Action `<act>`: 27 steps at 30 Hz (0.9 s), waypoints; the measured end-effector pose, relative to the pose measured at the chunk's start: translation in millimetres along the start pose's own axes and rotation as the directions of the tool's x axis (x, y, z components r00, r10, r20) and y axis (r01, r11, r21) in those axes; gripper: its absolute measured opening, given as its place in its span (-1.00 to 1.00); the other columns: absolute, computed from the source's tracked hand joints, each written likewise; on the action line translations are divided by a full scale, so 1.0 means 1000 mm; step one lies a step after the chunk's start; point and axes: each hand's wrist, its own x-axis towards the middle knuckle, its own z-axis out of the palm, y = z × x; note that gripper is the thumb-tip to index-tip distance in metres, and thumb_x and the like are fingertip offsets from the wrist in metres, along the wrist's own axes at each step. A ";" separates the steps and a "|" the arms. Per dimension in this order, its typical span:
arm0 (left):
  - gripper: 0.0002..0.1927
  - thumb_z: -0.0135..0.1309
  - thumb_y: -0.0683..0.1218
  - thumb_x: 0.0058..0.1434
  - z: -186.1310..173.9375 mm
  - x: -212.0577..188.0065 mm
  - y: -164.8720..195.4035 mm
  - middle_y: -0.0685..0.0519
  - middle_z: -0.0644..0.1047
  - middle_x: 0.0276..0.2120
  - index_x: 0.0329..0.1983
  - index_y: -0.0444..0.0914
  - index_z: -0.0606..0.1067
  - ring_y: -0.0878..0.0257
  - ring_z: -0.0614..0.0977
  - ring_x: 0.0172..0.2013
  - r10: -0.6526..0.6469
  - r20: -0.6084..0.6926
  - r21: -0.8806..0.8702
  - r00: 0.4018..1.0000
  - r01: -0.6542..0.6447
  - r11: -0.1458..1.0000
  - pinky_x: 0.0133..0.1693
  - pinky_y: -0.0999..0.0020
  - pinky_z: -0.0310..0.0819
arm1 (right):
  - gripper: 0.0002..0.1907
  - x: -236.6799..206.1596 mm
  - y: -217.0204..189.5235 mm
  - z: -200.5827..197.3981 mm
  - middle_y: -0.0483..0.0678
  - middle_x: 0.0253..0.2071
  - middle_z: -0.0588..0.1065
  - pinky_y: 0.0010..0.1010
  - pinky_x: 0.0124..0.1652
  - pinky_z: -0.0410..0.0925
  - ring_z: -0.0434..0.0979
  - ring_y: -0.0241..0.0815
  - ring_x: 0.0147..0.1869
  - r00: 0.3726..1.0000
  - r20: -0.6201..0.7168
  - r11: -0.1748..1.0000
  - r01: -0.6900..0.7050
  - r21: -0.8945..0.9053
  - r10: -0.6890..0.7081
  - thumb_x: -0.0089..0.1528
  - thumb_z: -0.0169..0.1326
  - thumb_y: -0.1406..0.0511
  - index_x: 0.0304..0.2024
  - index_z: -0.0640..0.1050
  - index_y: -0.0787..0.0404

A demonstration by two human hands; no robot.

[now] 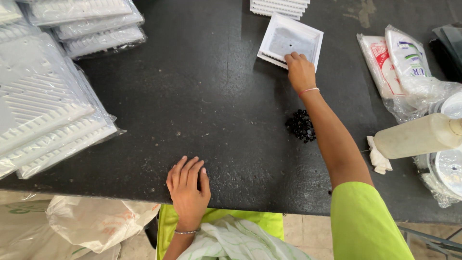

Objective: The person sits at a factory workbench assembling white square plastic panels. They pick small black plastic parts from a pile on the table, press them into holes in each panel, stack the finished panels, and wrap some panels in clear plastic film before adding them to the stack.

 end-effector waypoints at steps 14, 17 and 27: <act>-0.81 0.14 -0.14 0.19 0.015 0.043 0.021 0.10 0.58 0.03 -0.12 -0.16 0.59 0.04 0.47 0.23 0.006 0.175 -0.101 0.985 0.012 0.995 0.25 0.00 0.18 | -0.79 -0.001 0.016 0.001 -0.02 -0.12 0.51 -0.11 -0.18 0.43 0.51 0.05 -0.03 1.000 0.019 0.987 -0.012 0.158 0.009 0.30 0.10 0.35 -0.01 0.59 0.20; -0.78 0.14 -0.13 0.25 0.052 0.091 0.025 0.03 0.57 0.06 -0.03 -0.20 0.56 0.02 0.49 0.21 0.083 0.254 -0.285 0.964 -0.007 0.958 0.22 0.06 0.26 | -0.74 0.000 0.020 -0.005 -0.03 -0.11 0.52 -0.12 -0.16 0.42 0.51 0.05 -0.01 0.997 0.047 0.978 -0.062 0.200 0.054 0.29 0.15 0.28 0.02 0.60 0.19; -0.60 0.10 -0.06 0.37 0.305 0.324 0.051 -0.21 0.50 0.10 0.20 -0.34 0.46 -0.18 0.49 0.12 0.100 0.270 -0.448 0.958 0.033 0.893 0.12 0.05 0.40 | -0.62 -0.010 0.103 0.033 0.24 -0.07 0.46 -0.07 -0.01 0.35 0.46 0.25 0.01 0.809 -0.014 0.737 -0.528 0.423 0.588 0.36 0.13 0.23 0.12 0.52 0.37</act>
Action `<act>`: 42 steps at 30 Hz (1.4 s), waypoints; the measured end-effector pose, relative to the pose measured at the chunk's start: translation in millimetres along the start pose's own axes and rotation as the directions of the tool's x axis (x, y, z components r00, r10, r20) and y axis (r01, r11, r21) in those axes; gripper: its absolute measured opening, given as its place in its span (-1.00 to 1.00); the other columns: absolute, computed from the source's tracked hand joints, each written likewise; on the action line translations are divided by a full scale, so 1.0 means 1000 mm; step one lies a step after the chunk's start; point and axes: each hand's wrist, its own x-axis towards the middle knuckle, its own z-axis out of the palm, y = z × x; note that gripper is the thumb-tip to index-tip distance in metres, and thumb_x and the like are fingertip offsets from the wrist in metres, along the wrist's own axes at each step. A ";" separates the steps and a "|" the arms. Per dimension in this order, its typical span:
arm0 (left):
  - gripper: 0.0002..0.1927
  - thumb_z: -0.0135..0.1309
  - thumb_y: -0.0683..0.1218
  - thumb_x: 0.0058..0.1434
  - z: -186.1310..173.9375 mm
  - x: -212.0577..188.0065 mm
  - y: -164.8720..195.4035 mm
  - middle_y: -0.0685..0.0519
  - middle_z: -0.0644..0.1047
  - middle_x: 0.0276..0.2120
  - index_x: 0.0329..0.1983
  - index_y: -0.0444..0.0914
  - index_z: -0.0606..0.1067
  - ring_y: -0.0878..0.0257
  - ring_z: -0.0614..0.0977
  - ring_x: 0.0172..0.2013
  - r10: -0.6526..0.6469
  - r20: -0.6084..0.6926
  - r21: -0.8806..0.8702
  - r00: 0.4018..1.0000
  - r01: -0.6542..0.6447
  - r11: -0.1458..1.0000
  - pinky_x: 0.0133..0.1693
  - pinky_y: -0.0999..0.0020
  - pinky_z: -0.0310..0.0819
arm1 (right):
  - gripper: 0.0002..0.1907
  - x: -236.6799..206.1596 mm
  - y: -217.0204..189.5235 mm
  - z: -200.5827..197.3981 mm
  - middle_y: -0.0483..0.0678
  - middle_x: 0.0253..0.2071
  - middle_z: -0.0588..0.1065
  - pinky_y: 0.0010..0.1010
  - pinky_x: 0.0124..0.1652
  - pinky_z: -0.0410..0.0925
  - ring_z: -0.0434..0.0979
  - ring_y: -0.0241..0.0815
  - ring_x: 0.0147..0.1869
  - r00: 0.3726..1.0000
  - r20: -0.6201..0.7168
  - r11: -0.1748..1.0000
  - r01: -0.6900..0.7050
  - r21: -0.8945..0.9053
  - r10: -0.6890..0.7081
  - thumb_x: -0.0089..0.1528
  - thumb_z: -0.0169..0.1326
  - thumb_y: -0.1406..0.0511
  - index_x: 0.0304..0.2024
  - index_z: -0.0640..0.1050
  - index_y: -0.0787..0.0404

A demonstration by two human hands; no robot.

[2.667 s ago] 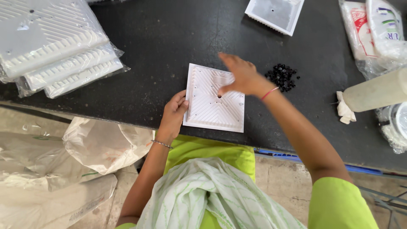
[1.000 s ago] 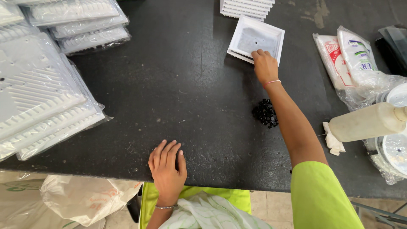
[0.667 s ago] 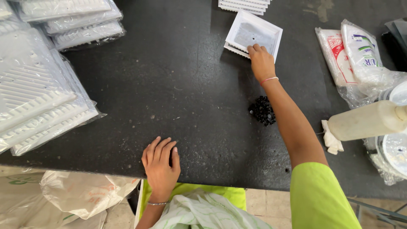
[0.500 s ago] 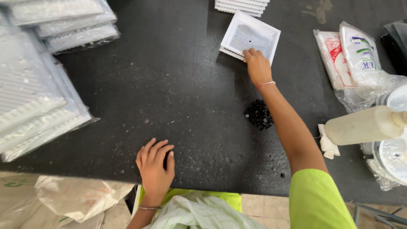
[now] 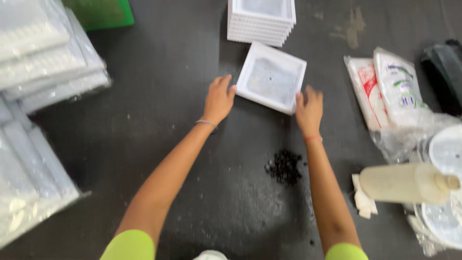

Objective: The person sits at a factory workbench assembling white square plastic panels. They pick small black plastic parts from a pile on the table, press them into holes in each panel, stack the finished panels, and wrap some panels in clear plastic film before adding them to the stack.

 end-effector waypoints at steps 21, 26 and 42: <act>-0.58 0.20 -0.13 0.27 0.046 0.178 0.048 0.00 0.44 -0.22 0.18 -0.33 0.48 0.25 0.51 -0.28 -0.139 0.143 -0.526 0.980 0.194 0.828 -0.18 0.39 0.48 | -0.56 0.160 -0.023 -0.071 -0.07 0.07 0.51 -0.52 0.10 0.29 0.42 -0.33 0.10 0.926 0.227 0.776 -0.376 0.505 0.301 0.36 0.02 0.34 0.27 0.47 0.39; -0.56 0.26 -0.09 0.21 0.039 0.282 0.012 0.02 0.50 -0.21 0.13 -0.33 0.51 0.28 0.58 -0.30 -0.164 -0.014 -0.416 0.986 0.144 0.898 -0.21 0.40 0.53 | -0.57 0.275 -0.033 0.005 -0.08 0.10 0.50 -0.52 0.11 0.30 0.43 -0.33 0.11 0.941 0.274 0.724 -0.328 0.607 0.196 0.35 0.05 0.31 0.24 0.48 0.38; -0.60 0.26 -0.06 0.17 0.067 0.327 -0.072 -0.02 0.53 -0.22 0.05 -0.30 0.59 0.21 0.61 -0.33 -0.291 -0.041 -0.332 0.956 0.262 0.906 -0.19 0.34 0.55 | -0.70 0.332 -0.001 0.117 0.11 -0.12 0.39 -0.32 -0.10 0.22 0.31 -0.22 -0.15 0.890 0.407 0.819 -0.383 0.427 0.205 0.45 0.01 0.28 0.05 0.55 0.43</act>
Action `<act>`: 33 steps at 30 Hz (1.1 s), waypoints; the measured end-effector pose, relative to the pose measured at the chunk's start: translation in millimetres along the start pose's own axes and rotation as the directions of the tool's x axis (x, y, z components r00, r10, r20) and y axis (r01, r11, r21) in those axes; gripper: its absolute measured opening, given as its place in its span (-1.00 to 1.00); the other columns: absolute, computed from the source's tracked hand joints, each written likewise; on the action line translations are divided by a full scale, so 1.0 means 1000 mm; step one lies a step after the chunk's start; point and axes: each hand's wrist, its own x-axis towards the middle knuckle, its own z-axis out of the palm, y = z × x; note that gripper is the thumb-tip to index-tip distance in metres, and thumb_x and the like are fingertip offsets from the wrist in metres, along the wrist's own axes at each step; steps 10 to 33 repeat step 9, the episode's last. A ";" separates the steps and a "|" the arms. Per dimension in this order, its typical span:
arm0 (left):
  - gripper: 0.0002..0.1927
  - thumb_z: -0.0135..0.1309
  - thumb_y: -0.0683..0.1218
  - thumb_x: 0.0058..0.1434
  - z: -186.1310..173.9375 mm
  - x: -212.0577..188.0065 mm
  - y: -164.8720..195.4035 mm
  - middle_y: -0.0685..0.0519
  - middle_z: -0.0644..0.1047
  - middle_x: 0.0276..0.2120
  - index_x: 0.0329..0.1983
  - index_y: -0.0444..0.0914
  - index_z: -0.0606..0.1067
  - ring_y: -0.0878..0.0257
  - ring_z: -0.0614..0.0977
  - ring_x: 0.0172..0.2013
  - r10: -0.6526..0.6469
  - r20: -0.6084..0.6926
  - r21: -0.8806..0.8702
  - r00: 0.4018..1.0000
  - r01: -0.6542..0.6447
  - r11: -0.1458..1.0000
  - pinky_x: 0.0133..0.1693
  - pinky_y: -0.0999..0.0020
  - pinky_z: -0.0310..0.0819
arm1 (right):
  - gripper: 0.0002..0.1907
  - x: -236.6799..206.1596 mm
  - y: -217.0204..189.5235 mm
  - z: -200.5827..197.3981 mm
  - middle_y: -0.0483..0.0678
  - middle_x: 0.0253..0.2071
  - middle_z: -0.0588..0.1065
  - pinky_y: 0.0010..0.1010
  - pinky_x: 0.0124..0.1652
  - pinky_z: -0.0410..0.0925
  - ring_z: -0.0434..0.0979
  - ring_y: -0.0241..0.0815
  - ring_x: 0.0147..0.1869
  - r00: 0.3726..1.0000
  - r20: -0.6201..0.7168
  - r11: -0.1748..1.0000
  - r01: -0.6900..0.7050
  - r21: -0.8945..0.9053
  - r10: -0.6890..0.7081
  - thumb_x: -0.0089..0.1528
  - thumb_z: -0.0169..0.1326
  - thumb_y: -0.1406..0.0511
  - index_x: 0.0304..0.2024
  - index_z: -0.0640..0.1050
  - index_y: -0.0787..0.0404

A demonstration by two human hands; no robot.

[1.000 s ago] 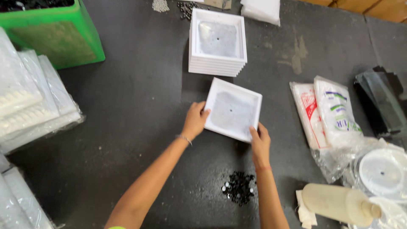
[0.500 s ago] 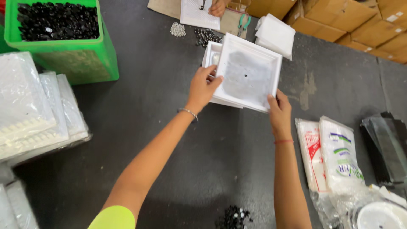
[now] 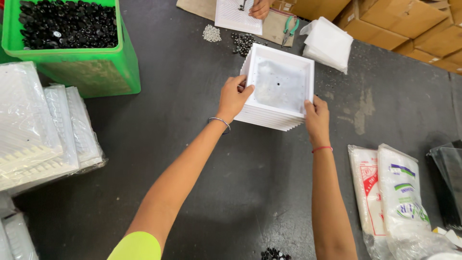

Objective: The person sits at a factory workbench assembling white square plastic panels. They pick small black plastic parts from a pile on the table, press them into holes in each panel, stack the finished panels, and wrap some panels in clear plastic film before adding them to the stack.

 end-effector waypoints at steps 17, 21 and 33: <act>-0.37 0.15 0.01 0.37 -0.110 -0.152 0.107 -0.20 0.31 0.32 0.43 -0.31 0.30 -0.04 0.46 0.29 0.214 -0.056 0.063 0.975 -0.210 0.976 0.23 0.17 0.47 | -0.69 -0.154 -0.097 -0.019 0.05 0.11 0.49 -0.42 0.11 0.39 0.52 -0.16 0.11 0.862 -0.218 0.879 0.402 -0.256 -0.457 0.43 0.08 0.23 0.17 0.50 0.23; -0.37 0.15 0.01 0.37 -0.110 -0.152 0.107 -0.20 0.31 0.32 0.43 -0.31 0.30 -0.04 0.46 0.29 0.214 -0.056 0.063 0.975 -0.210 0.976 0.23 0.17 0.47 | -0.69 -0.154 -0.097 -0.019 0.05 0.11 0.49 -0.42 0.11 0.39 0.52 -0.16 0.11 0.862 -0.218 0.879 0.402 -0.256 -0.457 0.43 0.08 0.23 0.17 0.50 0.23; -0.37 0.15 0.01 0.37 -0.110 -0.152 0.107 -0.20 0.31 0.32 0.43 -0.31 0.30 -0.04 0.46 0.29 0.214 -0.056 0.063 0.975 -0.210 0.976 0.23 0.17 0.47 | -0.69 -0.154 -0.097 -0.019 0.05 0.11 0.49 -0.42 0.11 0.39 0.52 -0.16 0.11 0.862 -0.218 0.879 0.402 -0.256 -0.457 0.43 0.08 0.23 0.17 0.50 0.23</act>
